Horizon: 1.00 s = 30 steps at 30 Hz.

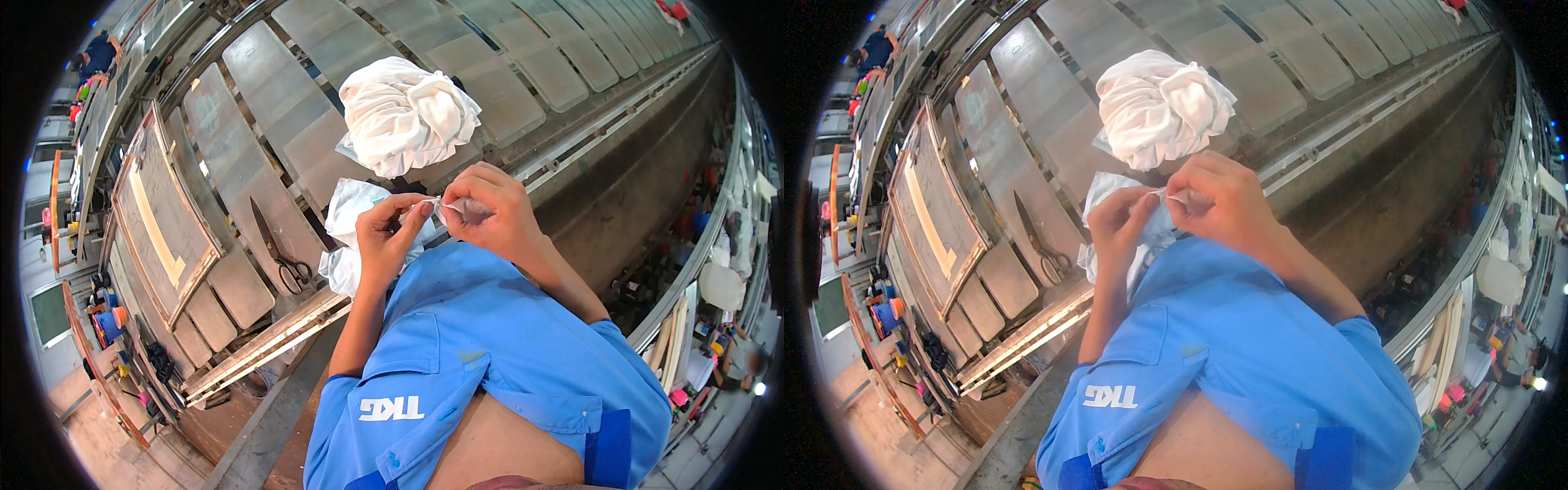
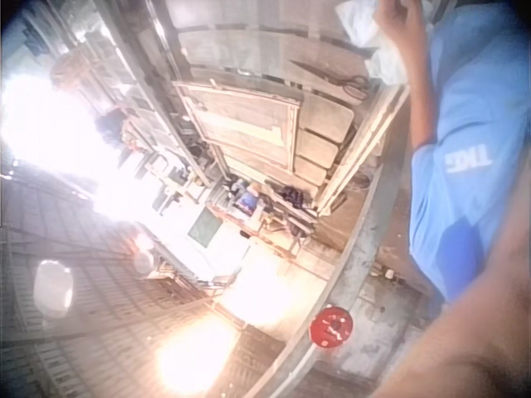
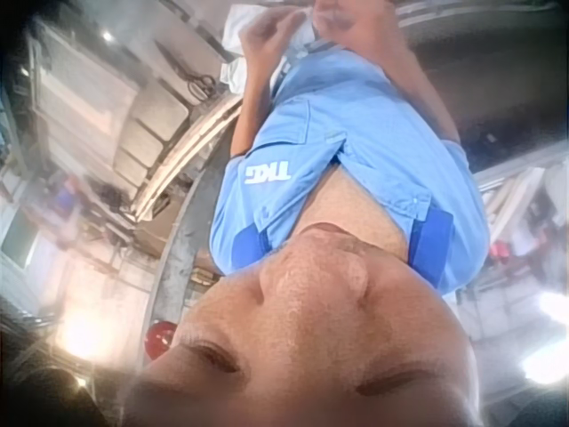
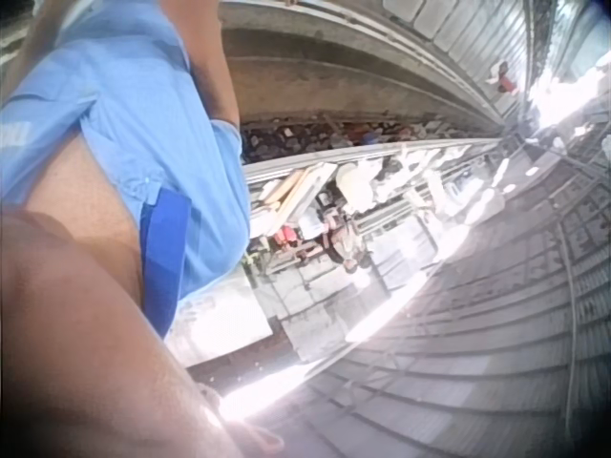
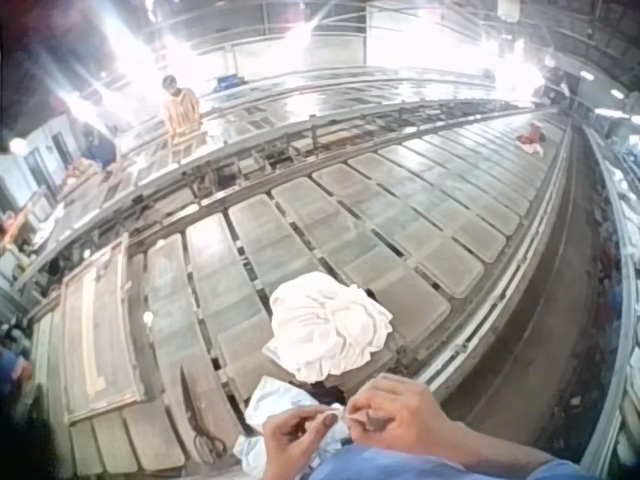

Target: The person uses large shears to cut a piece of black fabric into smaller strips on a metal workbench. The person handles the fabric and shears directly, cutting the material into multiple pieces and placing them on the table.

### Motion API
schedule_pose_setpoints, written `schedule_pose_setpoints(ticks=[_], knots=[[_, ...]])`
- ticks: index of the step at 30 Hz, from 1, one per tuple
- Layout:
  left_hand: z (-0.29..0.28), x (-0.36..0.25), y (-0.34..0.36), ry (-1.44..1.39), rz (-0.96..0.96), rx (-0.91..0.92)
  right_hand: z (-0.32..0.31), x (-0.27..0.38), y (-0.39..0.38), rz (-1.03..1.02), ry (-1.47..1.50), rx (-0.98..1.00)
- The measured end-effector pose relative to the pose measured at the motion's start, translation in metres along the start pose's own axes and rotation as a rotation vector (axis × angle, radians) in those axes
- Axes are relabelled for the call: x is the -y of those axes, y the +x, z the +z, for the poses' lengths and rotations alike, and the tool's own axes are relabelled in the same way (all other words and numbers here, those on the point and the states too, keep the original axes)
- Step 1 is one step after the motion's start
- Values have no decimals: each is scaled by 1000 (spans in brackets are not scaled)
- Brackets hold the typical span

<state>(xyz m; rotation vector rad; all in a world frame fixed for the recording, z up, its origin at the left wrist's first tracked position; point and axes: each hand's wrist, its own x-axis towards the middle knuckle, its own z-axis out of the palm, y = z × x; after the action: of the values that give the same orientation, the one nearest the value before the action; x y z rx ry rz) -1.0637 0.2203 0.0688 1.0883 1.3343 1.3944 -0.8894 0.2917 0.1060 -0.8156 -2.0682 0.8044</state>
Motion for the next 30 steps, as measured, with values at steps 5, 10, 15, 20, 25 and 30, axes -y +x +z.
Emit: schedule_pose_setpoints(ticks=[5, 10, 15, 20, 25, 30], knots=[[-1, 3, -1, -131, -40, 13, 3, 3, -3, 196, 215, 26], [-6, 8, 2, -427, -286, 82, 3, -2, -6, 312, 348, 93], [-10, 9, 4, -692, -532, 149, 11, -3, -10, 177, 243, 14], [-11, 16, 6, -754, -564, 245, 16, -6, -14, 75, 193, -16], [-12, 19, 5, -755, -601, 253, 17, -7, -18, 144, 219, 15], [-12, 16, 5, -713, -603, 236, 18, -10, -25, 235, 294, 37]])
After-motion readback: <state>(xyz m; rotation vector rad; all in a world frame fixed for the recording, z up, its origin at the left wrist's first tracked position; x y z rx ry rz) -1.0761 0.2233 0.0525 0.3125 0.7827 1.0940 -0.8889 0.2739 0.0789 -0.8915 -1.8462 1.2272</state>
